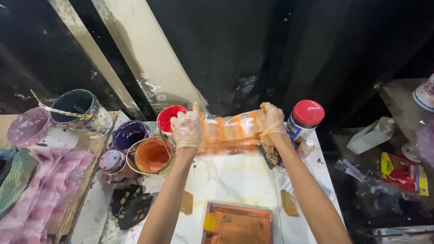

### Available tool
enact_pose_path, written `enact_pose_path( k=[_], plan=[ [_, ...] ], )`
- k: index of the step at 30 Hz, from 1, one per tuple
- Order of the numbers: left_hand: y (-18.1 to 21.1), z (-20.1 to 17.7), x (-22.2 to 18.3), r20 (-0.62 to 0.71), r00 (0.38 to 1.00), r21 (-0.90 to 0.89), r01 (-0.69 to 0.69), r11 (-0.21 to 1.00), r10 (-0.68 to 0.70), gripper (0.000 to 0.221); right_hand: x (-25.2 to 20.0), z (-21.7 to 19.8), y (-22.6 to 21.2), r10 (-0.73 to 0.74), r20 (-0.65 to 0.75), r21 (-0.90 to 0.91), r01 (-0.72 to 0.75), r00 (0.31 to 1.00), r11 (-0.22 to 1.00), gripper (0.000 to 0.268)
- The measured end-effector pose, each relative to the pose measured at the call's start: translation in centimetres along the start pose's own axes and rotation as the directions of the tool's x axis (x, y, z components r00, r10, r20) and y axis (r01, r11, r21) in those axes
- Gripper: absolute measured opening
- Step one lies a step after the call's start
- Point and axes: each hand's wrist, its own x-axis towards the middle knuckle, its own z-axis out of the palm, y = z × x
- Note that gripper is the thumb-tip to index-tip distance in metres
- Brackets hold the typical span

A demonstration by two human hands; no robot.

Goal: Preparing a small screen for printing by applying orange ink and spreading it evenly using a squeegee tool.

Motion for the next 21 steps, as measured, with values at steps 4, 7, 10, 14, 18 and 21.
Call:
enact_pose_path(
  k=[4, 7, 10, 14, 18, 21],
  plan=[
    [0.4, 2.6, 0.8, -0.169, 0.984, -0.081, 0.05, 0.995, -0.063, 0.059, 1.4, 0.3, 1.6, -0.052, 0.089, -0.142, 0.064, 0.995, 0.988, 0.031],
    [0.7, 2.6, -0.1, -0.408, 0.883, -0.235, 0.141, 0.962, -0.23, 0.047, -0.6, -2.3, -1.5, -0.12, 0.086, -0.269, 0.139, 0.989, 0.953, 0.032],
    [-0.3, 3.4, -0.2, -0.357, 0.933, -0.057, 0.018, 0.998, -0.037, 0.042, -1.3, -3.0, -3.0, -0.225, 0.076, -0.336, 0.237, 0.971, 0.911, 0.033],
    [-0.3, 5.8, 1.0, -0.536, 0.844, -0.132, -0.092, 0.987, 0.007, 0.041, -1.4, -2.4, -4.2, -0.38, -0.042, -0.304, 0.351, 0.924, 0.886, 0.02],
    [0.7, 9.1, 2.5, -0.644, 0.76, -0.234, -0.301, 0.924, 0.084, 0.032, -0.9, -1.4, -4.5, -0.379, -0.187, -0.118, 0.362, 0.906, 0.925, 0.022],
    [3.5, 9.0, 1.9, -0.806, 0.589, -0.284, -0.464, 0.839, 0.053, 0.017, -3.2, -1.9, -6.3, 0.063, -0.077, 0.404, -0.026, 0.995, 0.914, 0.045]
  ],
)
